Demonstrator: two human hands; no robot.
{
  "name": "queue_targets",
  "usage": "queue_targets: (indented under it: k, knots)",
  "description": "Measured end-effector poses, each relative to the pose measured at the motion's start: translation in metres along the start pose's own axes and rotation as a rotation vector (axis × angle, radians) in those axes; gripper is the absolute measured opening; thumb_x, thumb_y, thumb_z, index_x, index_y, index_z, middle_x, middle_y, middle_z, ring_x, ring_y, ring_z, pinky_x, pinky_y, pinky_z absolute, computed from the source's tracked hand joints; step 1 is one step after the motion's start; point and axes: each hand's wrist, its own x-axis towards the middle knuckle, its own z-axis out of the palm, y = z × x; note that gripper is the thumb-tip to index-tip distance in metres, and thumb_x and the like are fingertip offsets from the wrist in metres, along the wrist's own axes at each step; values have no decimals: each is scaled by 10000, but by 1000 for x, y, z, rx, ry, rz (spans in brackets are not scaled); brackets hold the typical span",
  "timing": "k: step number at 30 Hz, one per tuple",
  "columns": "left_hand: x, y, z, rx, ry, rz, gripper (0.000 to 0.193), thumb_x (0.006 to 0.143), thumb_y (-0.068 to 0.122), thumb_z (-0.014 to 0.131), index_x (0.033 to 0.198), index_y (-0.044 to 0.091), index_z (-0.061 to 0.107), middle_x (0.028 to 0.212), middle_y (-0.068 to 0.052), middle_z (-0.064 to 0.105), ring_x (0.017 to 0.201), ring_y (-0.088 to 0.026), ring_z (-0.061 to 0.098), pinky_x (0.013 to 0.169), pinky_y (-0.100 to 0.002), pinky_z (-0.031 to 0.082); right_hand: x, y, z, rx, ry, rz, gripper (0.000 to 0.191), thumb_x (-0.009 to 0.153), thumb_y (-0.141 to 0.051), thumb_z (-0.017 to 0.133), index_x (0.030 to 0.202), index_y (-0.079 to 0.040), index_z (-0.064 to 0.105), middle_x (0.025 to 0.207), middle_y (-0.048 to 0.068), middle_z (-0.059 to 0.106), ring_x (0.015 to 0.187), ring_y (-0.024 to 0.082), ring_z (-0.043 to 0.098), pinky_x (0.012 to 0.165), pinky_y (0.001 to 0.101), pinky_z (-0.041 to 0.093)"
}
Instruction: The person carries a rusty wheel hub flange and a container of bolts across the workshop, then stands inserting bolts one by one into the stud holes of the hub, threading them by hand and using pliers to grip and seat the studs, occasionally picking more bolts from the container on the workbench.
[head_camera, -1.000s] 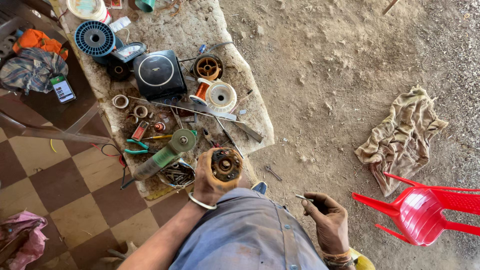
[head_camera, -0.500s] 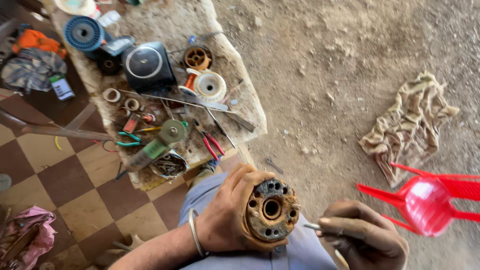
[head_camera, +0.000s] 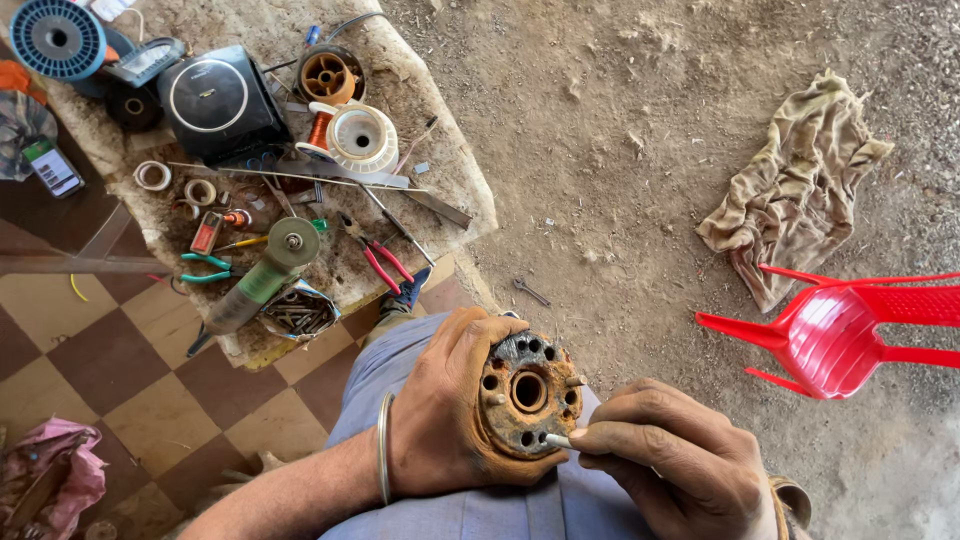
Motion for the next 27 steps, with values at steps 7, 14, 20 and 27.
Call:
queue_targets:
  k: [7,14,20,27]
  knots:
    - [7,0,10,10,-62,-26,870,627,392,949,1284,-10,545,1179,-149,638,1128,-332,626,991,-427,524,3,3,-15,-55,-89,-92,294,793,-93,842,1060,-52,726,975,85,725,892,229,760,749,324,614]
    - [7,-4,13,16,-83,-28,916,616,489,966,1264,-10,553,1193,-154,636,1144,-335,620,996,-428,521,8,8,-18,-75,-151,-128,251,838,-76,795,1069,-37,705,996,97,729,886,240,751,746,330,606]
    - [6,-4,14,-19,-53,-35,888,624,485,965,1255,11,560,1192,-142,643,1129,-312,643,989,-408,536,11,10,-19,-108,-173,-134,237,836,-102,800,1043,-42,702,975,97,721,864,234,743,724,325,600]
    - [-1,-4,20,-80,-52,-156,875,612,502,960,1220,23,551,1139,-132,630,1011,-265,698,876,-367,584,18,4,-16,-184,-217,-166,232,811,-89,794,988,-23,659,930,107,673,830,256,690,690,352,572]
